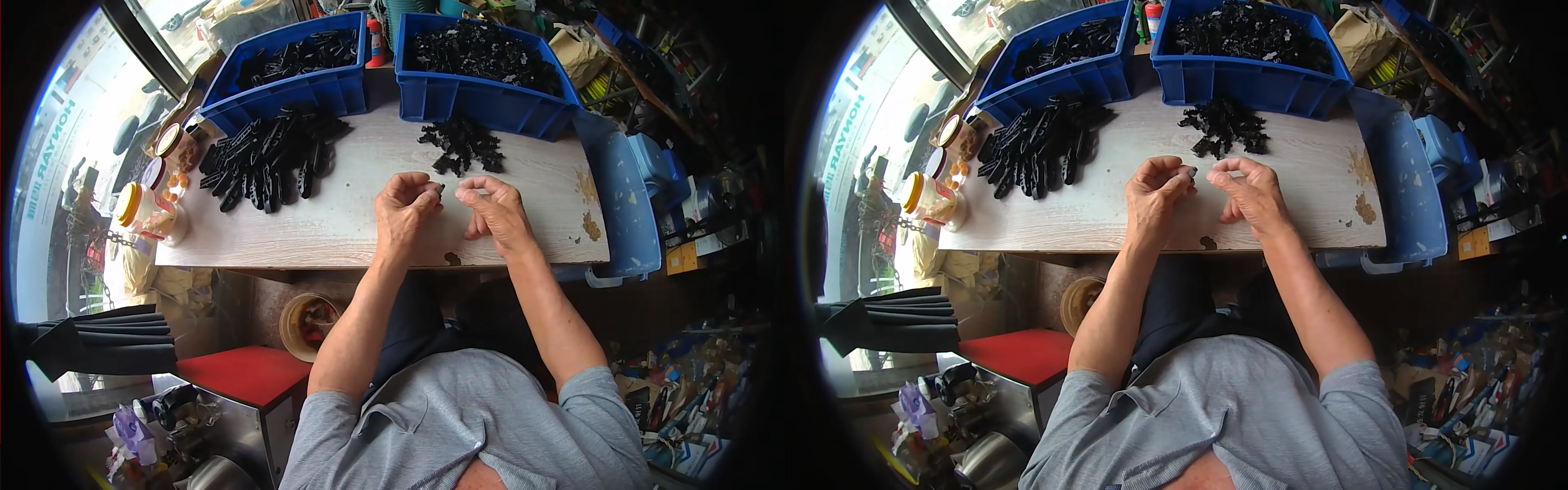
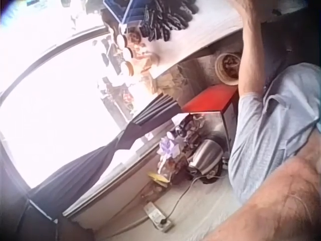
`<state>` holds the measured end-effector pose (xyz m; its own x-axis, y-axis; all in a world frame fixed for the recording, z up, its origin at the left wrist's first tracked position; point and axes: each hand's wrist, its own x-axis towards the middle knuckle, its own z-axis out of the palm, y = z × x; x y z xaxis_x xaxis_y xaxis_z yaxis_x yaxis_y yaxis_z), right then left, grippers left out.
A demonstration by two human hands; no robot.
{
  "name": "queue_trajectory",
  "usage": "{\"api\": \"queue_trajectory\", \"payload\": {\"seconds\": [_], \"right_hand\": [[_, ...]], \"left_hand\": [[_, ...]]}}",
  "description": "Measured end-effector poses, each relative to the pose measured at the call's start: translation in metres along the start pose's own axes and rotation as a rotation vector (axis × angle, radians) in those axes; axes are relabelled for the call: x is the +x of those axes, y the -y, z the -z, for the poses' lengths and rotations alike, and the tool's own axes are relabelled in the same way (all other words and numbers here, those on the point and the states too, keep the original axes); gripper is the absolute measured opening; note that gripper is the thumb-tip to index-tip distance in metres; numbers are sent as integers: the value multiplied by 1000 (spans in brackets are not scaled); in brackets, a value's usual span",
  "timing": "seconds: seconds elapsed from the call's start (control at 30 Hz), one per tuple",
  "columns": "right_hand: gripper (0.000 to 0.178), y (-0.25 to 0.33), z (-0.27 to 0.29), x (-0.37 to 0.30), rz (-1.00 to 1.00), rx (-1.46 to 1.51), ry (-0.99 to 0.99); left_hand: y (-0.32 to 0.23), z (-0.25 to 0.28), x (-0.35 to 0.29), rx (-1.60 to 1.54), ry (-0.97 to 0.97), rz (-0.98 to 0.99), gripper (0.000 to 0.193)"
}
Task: Assembling small black plastic components at a workbench.
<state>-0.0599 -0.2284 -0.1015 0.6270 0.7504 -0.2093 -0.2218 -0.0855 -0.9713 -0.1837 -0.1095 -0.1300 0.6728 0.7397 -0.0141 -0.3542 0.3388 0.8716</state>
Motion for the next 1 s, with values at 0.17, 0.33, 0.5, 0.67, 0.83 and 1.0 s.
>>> {"api": "queue_trajectory", "payload": {"seconds": [0.17, 0.33, 0.5, 0.67, 0.83, 1.0], "right_hand": [[34, 0, -4, 3, 21, -68, 71], [31, 3, -12, 5, -13, -112, 144], [21, 3, -5, 8, -9, -114, 198], [19, -3, 1, 4, 44, -18, 135], [18, -5, -4, 6, 65, 4, 133], [18, -6, -3, 4, 72, 9, 103]], "left_hand": [[-4, 1, -1, -26, 22, 32, 34], [-4, 8, 0, 52, 78, 14, 43], [-9, 9, -5, 66, 102, 47, 38], [-37, 37, 11, 1352, -343, -798, 31], [-67, 94, 49, 1904, -430, -384, 38], [-56, 107, 55, 1897, -371, -440, 32]]}}
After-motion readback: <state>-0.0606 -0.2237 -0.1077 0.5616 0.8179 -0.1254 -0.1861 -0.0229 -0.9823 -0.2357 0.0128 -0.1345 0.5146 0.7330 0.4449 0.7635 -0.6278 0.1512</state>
